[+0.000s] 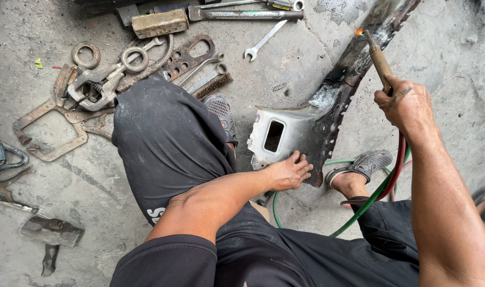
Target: The person sits on the workshop floor holding a rusty car body panel against their legs and heats its edge with a blowtorch flame. They then set the torch down, bend and work the heated panel by hand, and strike it with a hammer while repositioning it.
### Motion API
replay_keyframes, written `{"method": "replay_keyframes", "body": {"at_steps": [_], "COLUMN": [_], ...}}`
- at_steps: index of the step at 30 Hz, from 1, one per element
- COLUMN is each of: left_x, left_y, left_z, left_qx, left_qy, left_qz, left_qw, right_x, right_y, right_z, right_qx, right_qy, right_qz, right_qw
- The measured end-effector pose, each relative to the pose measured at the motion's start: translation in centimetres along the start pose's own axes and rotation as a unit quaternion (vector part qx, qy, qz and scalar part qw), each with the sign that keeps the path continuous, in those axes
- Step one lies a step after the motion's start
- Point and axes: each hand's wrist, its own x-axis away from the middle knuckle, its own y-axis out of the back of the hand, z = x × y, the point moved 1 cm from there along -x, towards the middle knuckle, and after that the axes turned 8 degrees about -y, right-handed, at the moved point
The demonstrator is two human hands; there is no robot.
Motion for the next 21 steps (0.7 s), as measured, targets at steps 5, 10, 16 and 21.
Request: {"method": "replay_keyframes", "body": {"at_steps": [5, 10, 16, 21], "left_x": [0.0, 0.0, -0.2, -0.3], "left_y": [-0.1, -0.3, -0.4, -0.6], "left_z": [0.0, 0.1, 0.1, 0.3], "left_qx": [-0.003, -0.001, 0.002, 0.009], "left_qy": [0.005, 0.006, 0.006, 0.007], "left_qz": [-0.013, -0.011, -0.015, -0.015], "left_qw": [1.000, 1.000, 1.000, 1.000], "right_x": [0.8, 1.5, 1.9, 2.4], "right_y": [0.7, 1.0, 1.4, 1.8], "right_z": [-0.6, -1.0, -0.7, -0.5], "right_qx": [0.017, 0.017, 0.014, 0.019], "right_qy": [0.002, 0.025, 0.020, 0.004], "right_qz": [-0.009, -0.033, -0.027, -0.022], "right_qw": [1.000, 0.999, 0.999, 1.000]}}
